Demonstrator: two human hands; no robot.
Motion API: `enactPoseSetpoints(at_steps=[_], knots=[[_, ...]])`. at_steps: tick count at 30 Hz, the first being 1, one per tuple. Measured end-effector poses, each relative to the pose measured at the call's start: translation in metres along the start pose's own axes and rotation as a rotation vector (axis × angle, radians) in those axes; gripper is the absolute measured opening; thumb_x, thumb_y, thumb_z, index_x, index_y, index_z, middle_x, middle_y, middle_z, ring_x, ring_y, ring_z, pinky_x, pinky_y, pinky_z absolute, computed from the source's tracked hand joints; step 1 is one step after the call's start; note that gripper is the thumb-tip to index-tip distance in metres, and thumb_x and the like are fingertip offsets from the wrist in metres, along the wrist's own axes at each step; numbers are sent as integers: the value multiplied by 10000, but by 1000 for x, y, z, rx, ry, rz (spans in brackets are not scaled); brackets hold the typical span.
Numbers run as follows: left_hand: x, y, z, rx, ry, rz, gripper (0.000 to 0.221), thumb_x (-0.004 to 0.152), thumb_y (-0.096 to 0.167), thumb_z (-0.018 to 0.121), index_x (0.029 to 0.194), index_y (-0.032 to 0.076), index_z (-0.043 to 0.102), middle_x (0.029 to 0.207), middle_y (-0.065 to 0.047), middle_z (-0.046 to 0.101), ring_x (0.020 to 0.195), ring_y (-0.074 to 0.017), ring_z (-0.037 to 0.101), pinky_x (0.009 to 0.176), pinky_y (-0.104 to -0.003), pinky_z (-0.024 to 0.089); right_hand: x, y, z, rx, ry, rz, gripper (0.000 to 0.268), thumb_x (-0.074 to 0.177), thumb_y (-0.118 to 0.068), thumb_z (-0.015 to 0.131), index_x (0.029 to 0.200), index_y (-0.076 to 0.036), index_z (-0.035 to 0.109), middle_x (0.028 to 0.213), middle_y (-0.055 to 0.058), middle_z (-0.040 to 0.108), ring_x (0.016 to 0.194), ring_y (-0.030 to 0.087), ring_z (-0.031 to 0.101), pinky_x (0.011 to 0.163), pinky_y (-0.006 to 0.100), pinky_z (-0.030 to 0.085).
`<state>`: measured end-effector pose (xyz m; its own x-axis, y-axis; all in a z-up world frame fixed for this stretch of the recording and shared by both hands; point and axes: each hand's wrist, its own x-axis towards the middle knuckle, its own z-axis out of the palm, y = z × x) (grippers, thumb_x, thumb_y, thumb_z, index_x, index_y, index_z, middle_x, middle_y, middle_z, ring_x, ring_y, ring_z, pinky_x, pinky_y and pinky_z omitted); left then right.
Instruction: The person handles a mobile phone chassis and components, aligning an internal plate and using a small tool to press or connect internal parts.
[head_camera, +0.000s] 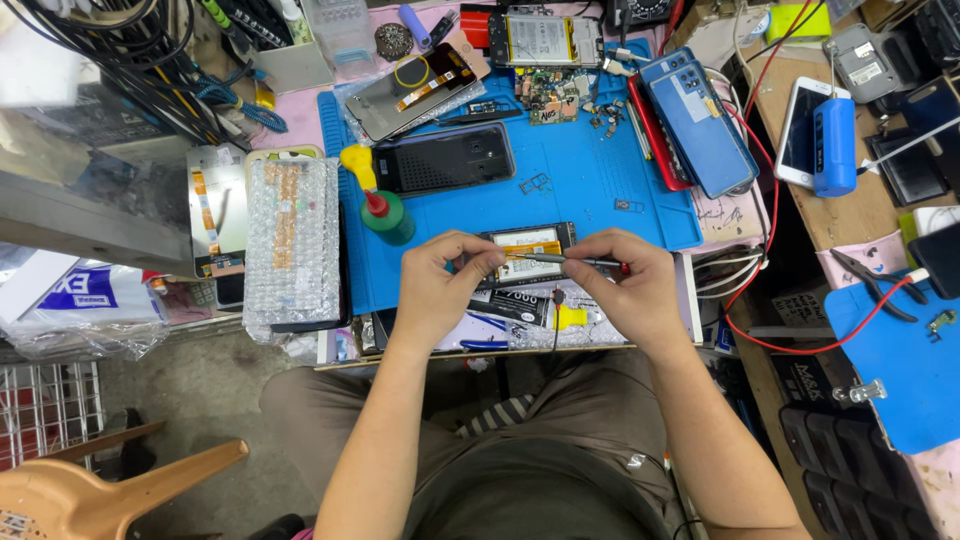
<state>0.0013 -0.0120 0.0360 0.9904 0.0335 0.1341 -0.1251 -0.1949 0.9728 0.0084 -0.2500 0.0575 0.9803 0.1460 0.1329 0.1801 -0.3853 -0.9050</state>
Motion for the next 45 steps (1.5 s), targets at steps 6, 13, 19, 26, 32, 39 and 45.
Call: enactPoseSetpoints(at_steps=[6,13,19,26,32,39,45], knots=[[3,0,-11,-31,-61,-79,117,858,127,803,936,40,809,842,-51,778,706,-82,638,654,-234,504,6,-12,0,-2,-54,-152,129,835,34,794,946,-11,747,961,81,745,866,148,688,724,255,506],[3,-1,-19,11,-137,-42,117,876,127,777,938,30,799,877,-71,793,800,-119,726,736,-253,553,4,-18,3,-26,-86,-196,157,829,61,782,966,-5,745,977,94,739,899,179,719,752,272,558],[0,-7,-22,-18,-197,-110,104,869,107,767,923,25,802,828,-58,790,779,-103,706,724,-253,550,6,-24,-1,-117,-179,-397,191,812,93,751,961,-25,755,1009,100,744,956,216,735,823,292,583],[2,-22,-24,-149,-263,-132,93,870,80,778,927,9,801,828,-48,779,784,-84,660,737,-250,531,14,-34,-5,-154,-234,-366,215,812,36,788,1009,-42,750,988,103,753,902,212,747,766,296,579],[3,-40,-15,-331,-179,-134,109,892,73,776,944,-21,787,853,-65,772,791,-88,666,740,-245,541,20,-42,5,-194,-164,-328,438,841,-76,845,1204,-34,604,939,63,753,879,183,747,762,292,557],[5,-61,-10,-606,-88,-191,140,951,80,749,981,-56,762,863,-112,761,786,-129,684,740,-250,555,22,-38,7,-227,-84,-381,389,829,-65,862,1148,-54,639,954,66,756,872,163,739,720,282,524],[4,-64,-7,-651,-113,-228,128,925,80,765,957,-44,761,856,-93,763,769,-125,695,733,-258,576,21,-36,4,-235,-92,-333,376,819,-59,865,1128,-58,650,951,58,755,860,166,743,676,300,517]])
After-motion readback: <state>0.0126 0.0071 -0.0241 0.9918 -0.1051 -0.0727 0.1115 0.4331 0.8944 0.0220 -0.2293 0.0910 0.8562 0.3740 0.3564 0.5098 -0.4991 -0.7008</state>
